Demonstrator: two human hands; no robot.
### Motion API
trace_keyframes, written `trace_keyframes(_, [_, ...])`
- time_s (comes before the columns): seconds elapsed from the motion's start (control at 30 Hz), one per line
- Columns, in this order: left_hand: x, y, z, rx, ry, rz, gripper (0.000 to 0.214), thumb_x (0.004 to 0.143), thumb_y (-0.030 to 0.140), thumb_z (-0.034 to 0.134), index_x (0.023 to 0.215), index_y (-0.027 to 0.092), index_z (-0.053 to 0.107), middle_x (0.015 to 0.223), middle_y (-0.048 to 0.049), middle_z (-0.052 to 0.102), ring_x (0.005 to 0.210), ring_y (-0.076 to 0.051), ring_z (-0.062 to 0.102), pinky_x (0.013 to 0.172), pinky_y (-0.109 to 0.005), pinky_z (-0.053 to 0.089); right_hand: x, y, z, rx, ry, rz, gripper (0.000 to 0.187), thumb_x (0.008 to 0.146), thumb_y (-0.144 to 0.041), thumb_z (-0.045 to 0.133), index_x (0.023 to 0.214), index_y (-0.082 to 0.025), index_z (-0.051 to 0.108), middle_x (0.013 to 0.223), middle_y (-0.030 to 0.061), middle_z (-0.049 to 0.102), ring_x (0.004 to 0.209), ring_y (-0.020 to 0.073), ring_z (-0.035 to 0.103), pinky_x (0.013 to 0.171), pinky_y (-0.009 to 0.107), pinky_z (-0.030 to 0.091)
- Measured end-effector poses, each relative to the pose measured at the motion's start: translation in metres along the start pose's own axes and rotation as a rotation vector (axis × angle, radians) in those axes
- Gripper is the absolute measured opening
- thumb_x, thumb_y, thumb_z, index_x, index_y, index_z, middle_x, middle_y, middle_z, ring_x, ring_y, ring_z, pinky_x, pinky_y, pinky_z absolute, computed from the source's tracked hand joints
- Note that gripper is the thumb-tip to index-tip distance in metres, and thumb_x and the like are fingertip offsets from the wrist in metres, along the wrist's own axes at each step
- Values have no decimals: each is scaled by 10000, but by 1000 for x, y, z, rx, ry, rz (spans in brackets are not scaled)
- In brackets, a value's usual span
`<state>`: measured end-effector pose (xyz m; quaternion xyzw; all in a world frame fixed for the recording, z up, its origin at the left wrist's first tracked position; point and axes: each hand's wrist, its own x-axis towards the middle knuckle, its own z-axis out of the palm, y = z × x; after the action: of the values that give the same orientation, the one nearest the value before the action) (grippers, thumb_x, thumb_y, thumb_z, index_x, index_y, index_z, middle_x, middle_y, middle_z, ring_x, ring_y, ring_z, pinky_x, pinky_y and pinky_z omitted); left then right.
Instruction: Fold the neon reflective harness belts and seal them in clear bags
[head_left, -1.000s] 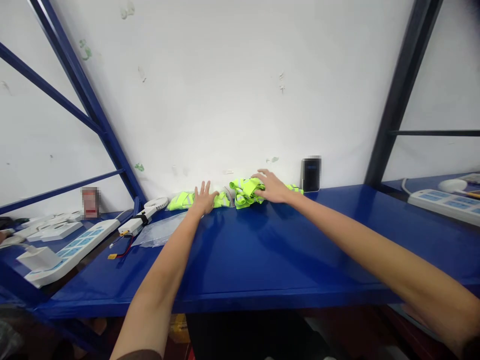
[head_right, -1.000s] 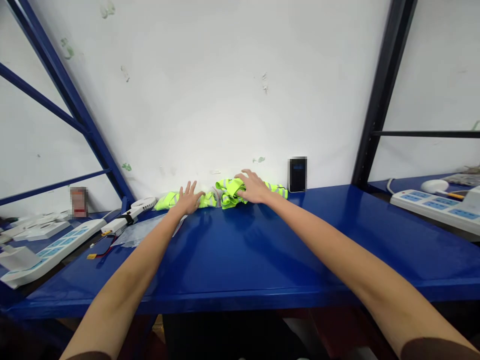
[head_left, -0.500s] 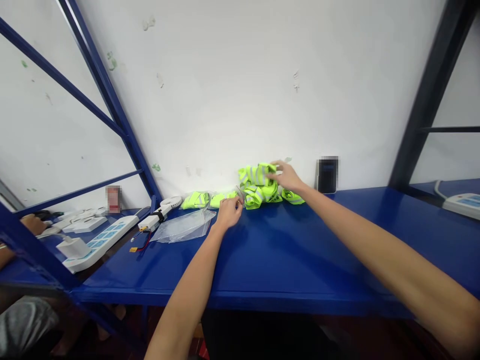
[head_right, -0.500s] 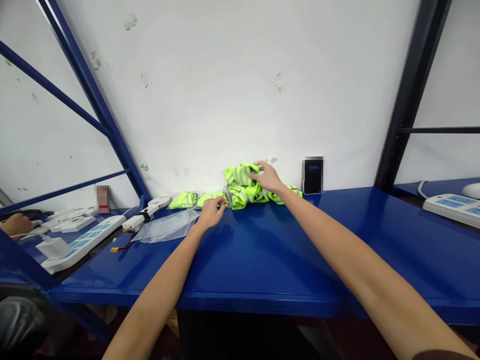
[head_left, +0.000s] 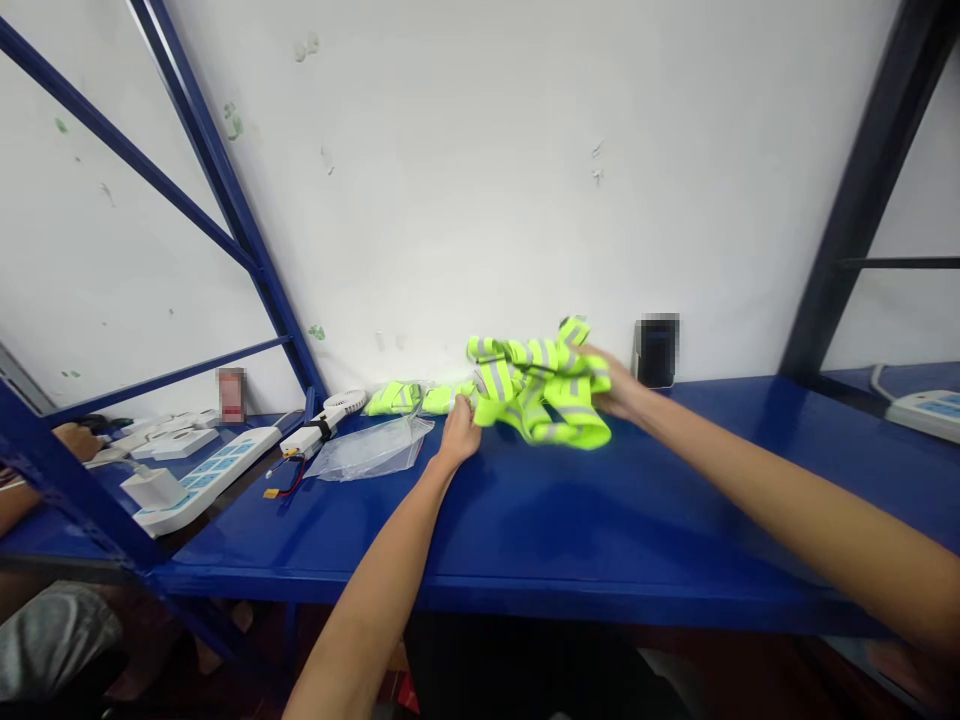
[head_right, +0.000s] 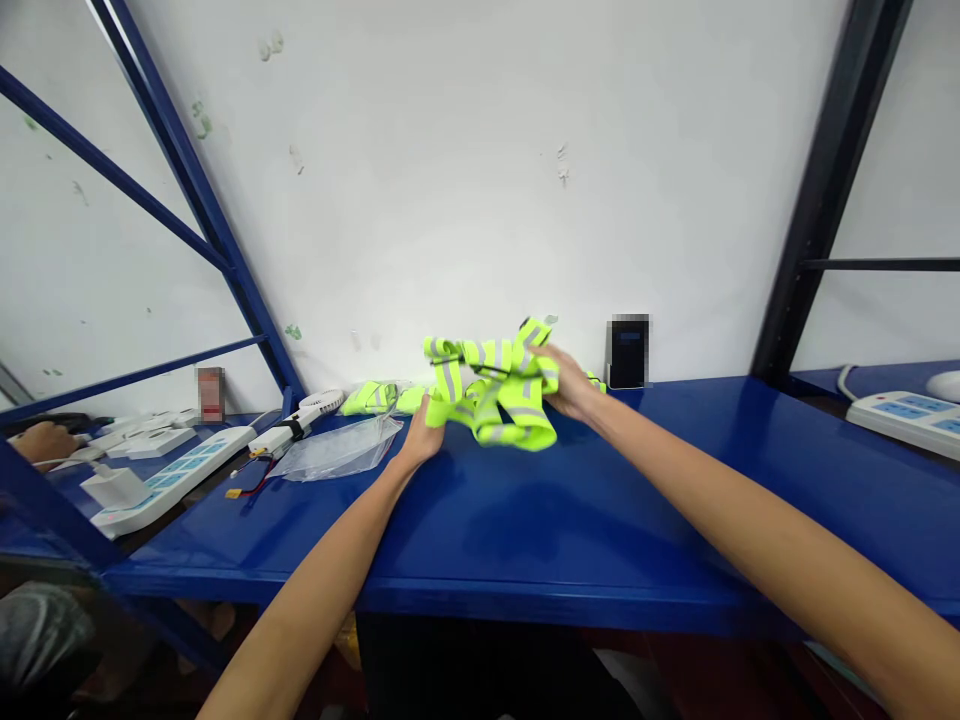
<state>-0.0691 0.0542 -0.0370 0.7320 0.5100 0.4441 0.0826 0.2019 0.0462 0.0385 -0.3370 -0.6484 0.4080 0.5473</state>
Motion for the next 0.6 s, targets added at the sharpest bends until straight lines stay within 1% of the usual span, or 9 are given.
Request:
trace_keyframes(0.03, [0,-2,-1,37,-1,-11,113,921,285,453,870,218,379,730,15,469,684,-168,502,692,-300,386,-8,13,-2,-162,30,17,437,886,-488,494,1178,-178,591,785,81,703,690,262,665,678,413,546])
trace_keyframes(0.1, [0,-3,-3,93,15,-37,135,933,283,429,835,225,358,689,29,432,648,-163,473,674,-300,377,-21,34,-7,-551,-29,0,534,859,-484,562,1308,-196,528,737,65,698,678,279,663,708,439,531])
trace_keyframes(0.13, [-1,-3,-4,90,20,-34,146,941,291,414,829,227,345,675,37,416,624,-156,455,660,-296,372,-27,41,-10,-702,-32,-38,545,861,-456,562,1340,-200,508,792,79,709,712,293,668,737,463,524])
trace_keyframes(0.2, [-4,0,-6,33,12,13,153,952,308,395,839,226,333,678,41,416,600,-139,435,638,-284,371,-33,46,-14,-841,-95,-156,543,857,-351,556,1378,-223,474,1088,122,695,913,314,672,851,494,502])
trace_keyframes(0.27, [-7,6,-7,-58,-30,96,127,953,307,392,872,216,357,731,22,470,646,-133,474,646,-268,393,-38,41,-14,-841,-225,-279,561,834,-258,548,1389,-249,465,1390,118,538,1210,324,554,1011,512,422])
trace_keyframes(0.37, [-9,18,-8,-166,-81,182,102,949,288,388,917,200,427,821,-17,549,773,-142,547,701,-258,440,-44,22,-8,-729,-429,-352,613,815,-214,545,1416,-278,440,1552,70,342,1428,309,298,1136,530,274])
trace_keyframes(0.43, [-9,24,-9,-192,-65,214,116,938,275,395,912,193,472,853,-32,578,811,-145,572,741,-264,461,-51,9,-3,-646,-529,-332,661,793,-186,545,1435,-283,423,1550,62,348,1440,305,276,1148,541,248])
trace_keyframes(0.5, [-9,28,-9,-179,-25,227,106,910,253,428,883,188,507,853,-34,600,797,-144,585,762,-268,472,-58,-1,0,-575,-650,-277,698,747,-130,530,1423,-287,453,1498,52,433,1421,300,322,1145,545,260])
trace_keyframes(0.6, [-12,31,-10,-116,20,223,48,842,224,505,849,187,535,769,-12,605,698,-135,569,710,-257,465,-66,-5,2,-525,-831,-181,705,688,-81,526,1359,-298,542,1441,35,504,1391,305,376,1121,541,315])
